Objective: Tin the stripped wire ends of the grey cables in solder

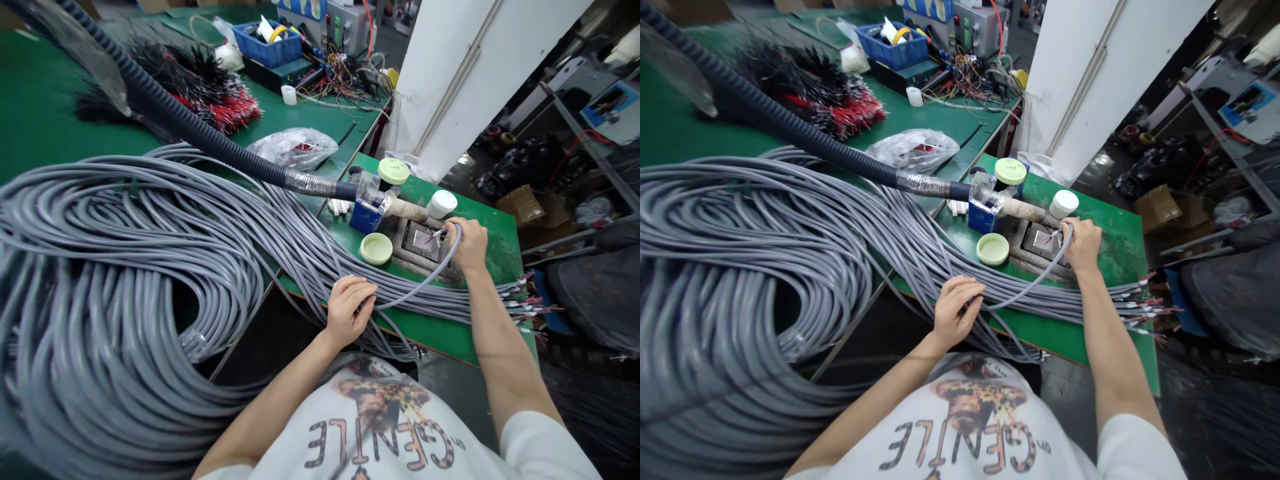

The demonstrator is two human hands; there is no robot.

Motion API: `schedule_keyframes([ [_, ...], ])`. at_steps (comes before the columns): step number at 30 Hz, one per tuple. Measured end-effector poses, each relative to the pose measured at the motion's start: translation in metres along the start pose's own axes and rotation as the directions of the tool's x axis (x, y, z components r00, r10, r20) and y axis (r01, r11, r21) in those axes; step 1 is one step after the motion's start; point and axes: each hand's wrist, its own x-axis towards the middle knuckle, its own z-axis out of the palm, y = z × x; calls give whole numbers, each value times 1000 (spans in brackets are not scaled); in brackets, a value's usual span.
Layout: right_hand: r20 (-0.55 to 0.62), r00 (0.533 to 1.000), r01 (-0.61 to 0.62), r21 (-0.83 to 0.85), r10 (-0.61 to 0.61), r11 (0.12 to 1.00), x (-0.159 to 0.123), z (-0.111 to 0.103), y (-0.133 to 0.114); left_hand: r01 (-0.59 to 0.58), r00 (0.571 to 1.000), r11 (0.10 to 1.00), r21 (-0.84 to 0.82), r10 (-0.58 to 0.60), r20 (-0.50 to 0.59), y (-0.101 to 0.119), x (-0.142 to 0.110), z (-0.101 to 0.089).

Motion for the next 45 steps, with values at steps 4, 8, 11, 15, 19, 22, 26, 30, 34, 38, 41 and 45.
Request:
schedule_keyframes([
  [4,22,1000,10,-21,-9,1000,1,7,5,-2,1000,1000,-11,2,1,0,0,0],
  [8,44,999,2,-29,-1,1000,1,15,8,-13,1000,1000,-3,13,7,0,0,0],
  [11,58,998,-4,-6,4,1000,2,13,6,-9,1000,1000,16,9,11,-1,-1,1],
  [15,5,1000,11,77,-11,997,-3,-20,-15,2,1000,1000,15,-2,4,-1,0,1],
  [19,-22,997,76,337,-73,939,-26,-76,-58,75,997,996,-56,-75,3,5,5,-1],
  [22,-46,975,205,555,-216,806,-56,-100,-86,277,961,922,-271,-269,65,18,13,0],
  [26,-151,921,371,621,-359,690,-100,-98,-102,637,763,448,-627,-487,426,37,23,12],
  [30,-63,856,439,612,-513,658,-131,-87,-101,752,600,122,-647,-532,597,47,28,23],
  [34,-71,829,490,570,-555,659,-149,-81,-91,767,609,226,-601,-553,569,55,29,17],
  [38,-46,856,445,572,-515,689,-161,-76,-84,761,637,342,-551,-553,537,61,31,9],
  [41,-39,855,443,576,-518,687,-165,-74,-82,748,658,397,-532,-543,521,63,31,8],
  [45,-28,843,456,566,-537,687,-167,-74,-80,735,675,434,-521,-540,502,63,30,9],
])
